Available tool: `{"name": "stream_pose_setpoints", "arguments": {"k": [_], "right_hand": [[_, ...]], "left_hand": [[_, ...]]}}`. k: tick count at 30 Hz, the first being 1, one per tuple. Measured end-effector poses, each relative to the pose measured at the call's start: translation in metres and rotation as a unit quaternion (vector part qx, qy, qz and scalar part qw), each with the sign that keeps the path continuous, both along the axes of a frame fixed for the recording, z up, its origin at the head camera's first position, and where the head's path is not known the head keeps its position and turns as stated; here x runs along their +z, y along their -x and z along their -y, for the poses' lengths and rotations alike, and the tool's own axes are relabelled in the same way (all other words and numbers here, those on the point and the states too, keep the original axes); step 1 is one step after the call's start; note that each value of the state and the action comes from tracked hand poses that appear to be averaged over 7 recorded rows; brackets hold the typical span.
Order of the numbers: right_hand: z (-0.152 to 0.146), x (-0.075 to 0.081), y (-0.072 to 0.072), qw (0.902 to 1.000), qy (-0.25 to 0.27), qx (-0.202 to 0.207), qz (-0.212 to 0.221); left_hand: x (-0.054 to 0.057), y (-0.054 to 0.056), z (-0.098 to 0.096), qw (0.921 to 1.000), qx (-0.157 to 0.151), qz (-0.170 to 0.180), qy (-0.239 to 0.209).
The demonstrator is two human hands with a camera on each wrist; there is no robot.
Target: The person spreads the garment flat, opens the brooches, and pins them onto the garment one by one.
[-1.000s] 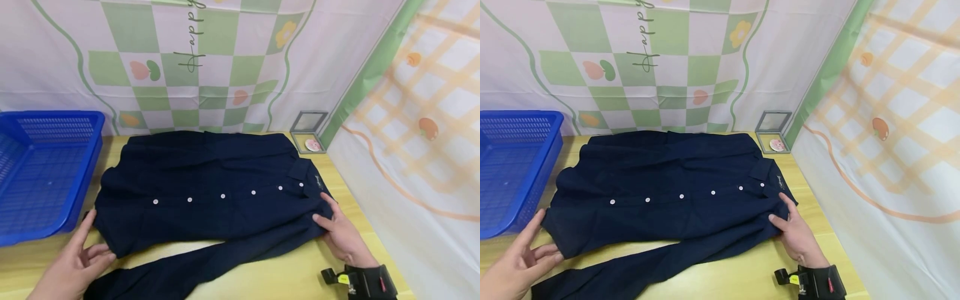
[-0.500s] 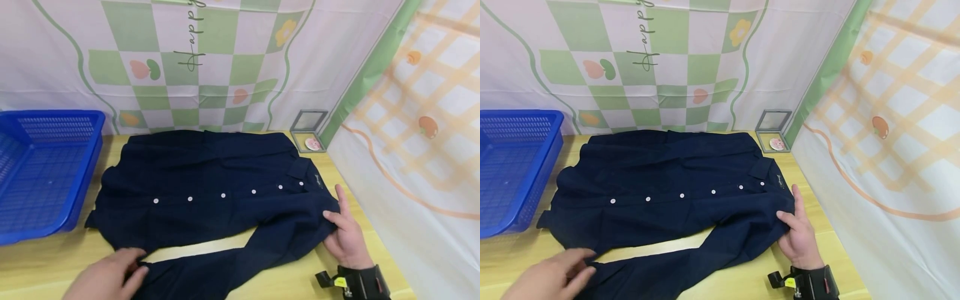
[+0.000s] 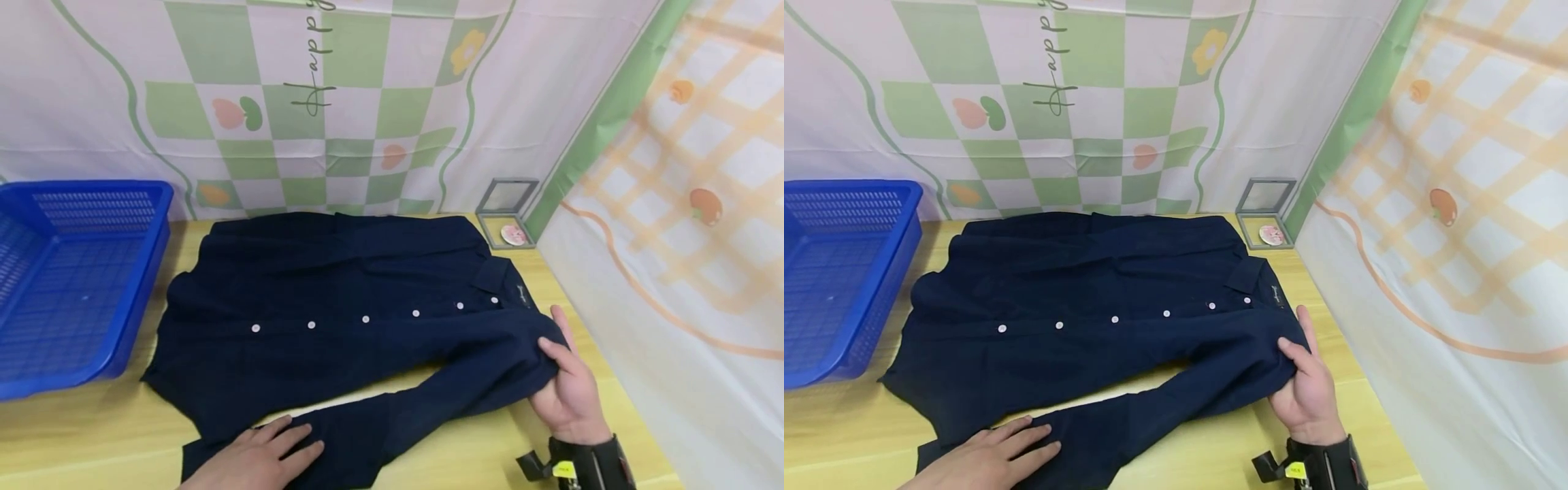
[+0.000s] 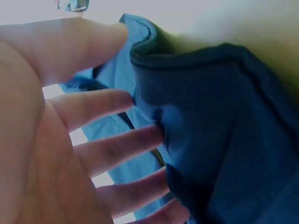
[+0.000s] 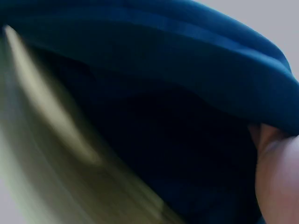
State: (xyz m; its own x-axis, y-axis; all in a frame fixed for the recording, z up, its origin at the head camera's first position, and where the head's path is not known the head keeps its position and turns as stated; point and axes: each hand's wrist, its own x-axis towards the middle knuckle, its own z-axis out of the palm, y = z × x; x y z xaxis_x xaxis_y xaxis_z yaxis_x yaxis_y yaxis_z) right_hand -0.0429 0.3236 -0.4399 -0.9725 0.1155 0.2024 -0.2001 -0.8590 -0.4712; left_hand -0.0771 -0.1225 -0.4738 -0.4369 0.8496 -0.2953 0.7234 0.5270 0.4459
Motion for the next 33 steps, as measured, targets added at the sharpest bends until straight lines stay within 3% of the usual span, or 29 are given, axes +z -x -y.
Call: {"name": "stream_pose_setpoints", "arguments": {"k": [5,8,10,12,13,15,17,19,22,23,25,26,27,29,31,33], "right_hand": [[0.001,0.003,0.001,0.9995,0.023,-0.005,-0.02],[0.0,0.005,0.002,0.998,0.002,0.027,-0.057],[-0.001,0.007,0.003,0.9962,-0.006,0.047,-0.073],[-0.002,0.008,0.004,0.995,-0.002,0.062,-0.078],[-0.003,0.009,0.005,0.9948,0.002,0.067,-0.077],[-0.004,0.01,0.006,0.9949,0.008,0.071,-0.072],[-0.004,0.01,0.006,0.9954,0.011,0.069,-0.066],[-0.002,0.009,0.007,0.9963,0.004,0.064,-0.057],[0.001,0.008,0.007,0.9973,-0.021,0.06,-0.037],[0.003,0.008,0.007,0.9974,-0.027,0.06,-0.03],[0.005,0.008,0.006,0.9972,-0.034,0.063,-0.019],[0.005,0.008,0.006,0.9971,-0.035,0.065,-0.016],[0.006,0.008,0.006,0.9972,-0.034,0.066,-0.013],[0.006,0.01,0.006,0.997,-0.031,0.069,-0.012],[0.006,0.012,0.006,0.997,-0.035,0.068,-0.011],[0.007,0.014,0.006,0.997,-0.047,0.061,-0.004]], "left_hand": [[0.019,0.003,-0.015,0.9987,-0.023,-0.045,0.004],[0.036,0.007,-0.036,0.9938,-0.059,-0.065,-0.068],[0.048,0.009,-0.057,0.9856,-0.066,-0.061,-0.143],[0.058,0.013,-0.084,0.9777,-0.044,-0.035,-0.202],[0.062,0.016,-0.099,0.9756,-0.017,-0.01,-0.219],[0.067,0.025,-0.129,0.969,0.046,0.062,-0.235],[0.069,0.034,-0.156,0.9565,0.11,0.146,-0.228],[0.067,0.042,-0.175,0.9403,0.148,0.222,-0.211],[0.06,0.046,-0.193,0.9102,0.172,0.304,-0.224],[0.058,0.047,-0.197,0.8917,0.177,0.338,-0.243],[0.054,0.047,-0.203,0.8445,0.2,0.406,-0.287],[0.052,0.047,-0.205,0.8172,0.214,0.439,-0.306],[0.051,0.046,-0.208,0.7963,0.23,0.462,-0.316],[0.05,0.046,-0.211,0.7645,0.261,0.5,-0.312],[0.049,0.046,-0.212,0.7636,0.29,0.495,-0.296],[0.047,0.046,-0.212,0.7538,0.308,0.498,-0.298]]}}
